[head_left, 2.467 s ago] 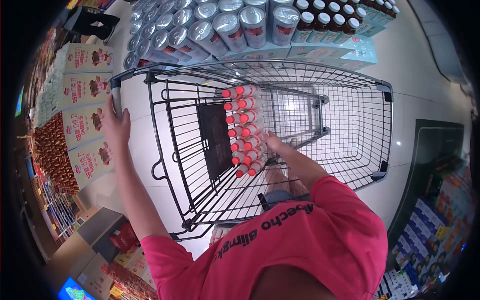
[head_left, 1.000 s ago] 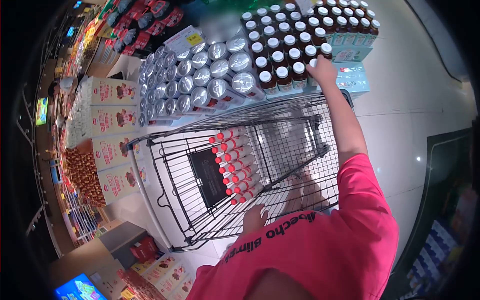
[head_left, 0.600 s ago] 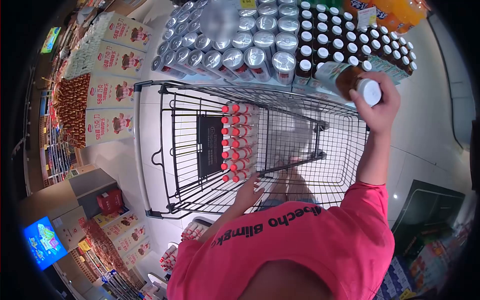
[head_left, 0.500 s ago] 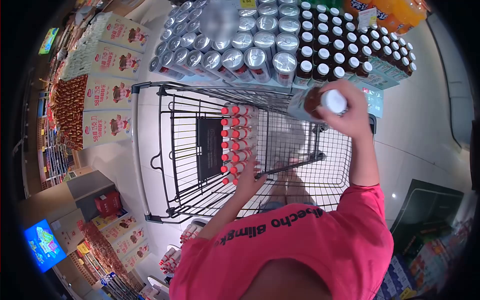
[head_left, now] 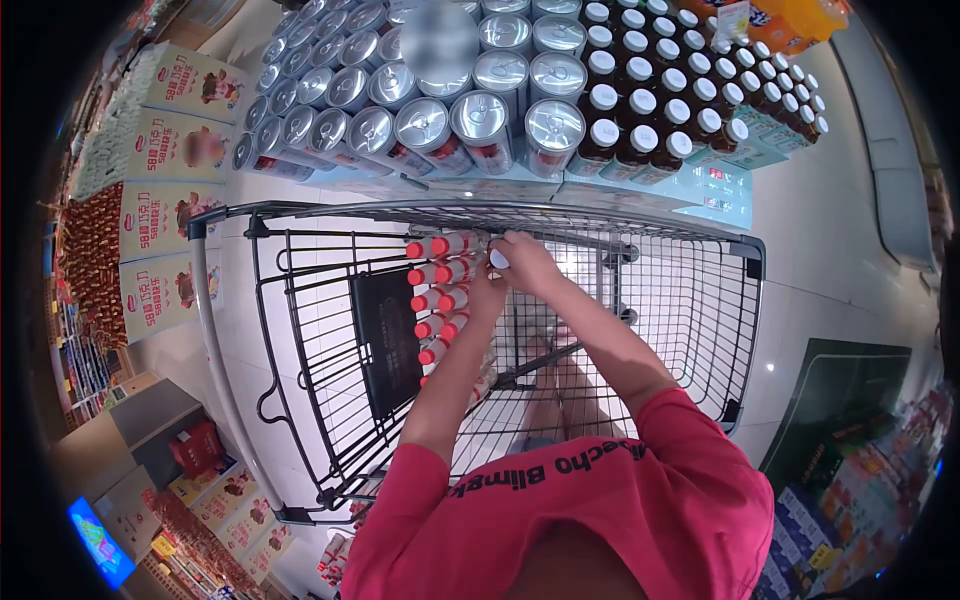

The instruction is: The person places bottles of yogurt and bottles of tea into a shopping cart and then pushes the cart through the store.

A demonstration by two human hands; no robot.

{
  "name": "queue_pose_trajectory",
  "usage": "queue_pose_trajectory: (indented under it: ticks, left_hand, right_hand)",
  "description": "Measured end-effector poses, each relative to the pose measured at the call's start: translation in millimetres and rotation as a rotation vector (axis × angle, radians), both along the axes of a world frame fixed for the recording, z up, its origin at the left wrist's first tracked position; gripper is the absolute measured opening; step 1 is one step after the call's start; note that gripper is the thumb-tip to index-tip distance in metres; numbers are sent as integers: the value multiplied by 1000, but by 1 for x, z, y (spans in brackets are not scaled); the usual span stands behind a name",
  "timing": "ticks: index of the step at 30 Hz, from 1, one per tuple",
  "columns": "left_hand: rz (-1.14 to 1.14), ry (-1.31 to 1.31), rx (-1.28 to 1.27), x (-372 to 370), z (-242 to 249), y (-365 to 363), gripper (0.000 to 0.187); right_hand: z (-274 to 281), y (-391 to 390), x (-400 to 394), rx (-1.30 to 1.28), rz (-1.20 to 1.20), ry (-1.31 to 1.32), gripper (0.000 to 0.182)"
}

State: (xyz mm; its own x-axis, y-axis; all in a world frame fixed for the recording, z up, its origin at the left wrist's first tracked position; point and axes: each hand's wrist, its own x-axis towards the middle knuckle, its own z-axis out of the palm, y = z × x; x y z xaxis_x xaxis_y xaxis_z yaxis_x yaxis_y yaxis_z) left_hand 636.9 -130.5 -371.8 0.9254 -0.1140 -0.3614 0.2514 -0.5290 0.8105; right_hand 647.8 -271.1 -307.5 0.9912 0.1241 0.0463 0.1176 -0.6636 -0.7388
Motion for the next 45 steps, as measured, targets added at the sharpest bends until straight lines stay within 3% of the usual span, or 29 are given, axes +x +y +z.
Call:
queue_pose_trajectory:
  ticks: [4, 7, 10, 11, 14, 18, 21, 24, 27, 29, 30, 31, 33, 37, 39, 41, 45]
  left_hand:
    - [-29, 67, 44, 7, -13, -8, 59]
    - [-12, -307, 157, 7, -18, -15, 54]
    - [-45, -157, -17, 10, -4, -8, 52]
    - [-42, -62, 66, 11, -9, -2, 57]
    - [-56, 37, -6, 11, 20, 3, 62]
    - [-121, 50, -25, -3, -6, 27, 71]
    - [-106, 359, -60, -27, 62, 22, 73]
    - [-337, 422, 98, -69, 77, 26, 60]
    - [-679, 369, 215, -128, 77, 35, 53]
    - [-839, 509, 247, -158, 157, 14, 56]
    - [-920, 372, 186, -179, 128, 25, 56]
    - [-964, 363, 179, -191, 158, 18, 51]
    - [-984, 304, 226, -204, 167, 9, 49]
    - [-983, 216, 287, -237, 170, -5, 45]
    - [-1036, 236, 471, -234, 161, -16, 42]
    - [-1038, 39, 655, -244, 182, -32, 44]
    - [-759, -77, 478, -284, 197, -92, 47]
  right_hand:
    - [-10, 12, 9, -22, -71, -12, 39]
    - [-12, 21, 9, -42, -99, -32, 43]
    - [-11, 21, 6, -91, -96, 7, 48]
    - [-7, 23, 4, -100, -97, 31, 49]
    - [-6, 22, 4, -134, -50, 107, 57]
    - [4, 20, -6, -166, -42, 159, 68]
    - [20, 14, -42, -141, -89, 219, 70]
    - [34, 1, -109, -109, -74, 305, 72]
    - [31, -21, -184, -121, 53, 400, 56]
    - [34, -39, -224, -181, 160, 528, 44]
    - [48, -46, -240, -199, 193, 592, 39]
    - [65, -51, -252, -188, 191, 608, 39]
    - [90, -64, -281, -173, 207, 652, 39]
    - [112, -90, -328, -110, 226, 485, 37]
    - [102, -107, -353, -46, 150, 243, 35]
    - [107, -132, -384, -16, 77, 66, 32]
    - [158, -198, -436, 4, -38, -77, 27]
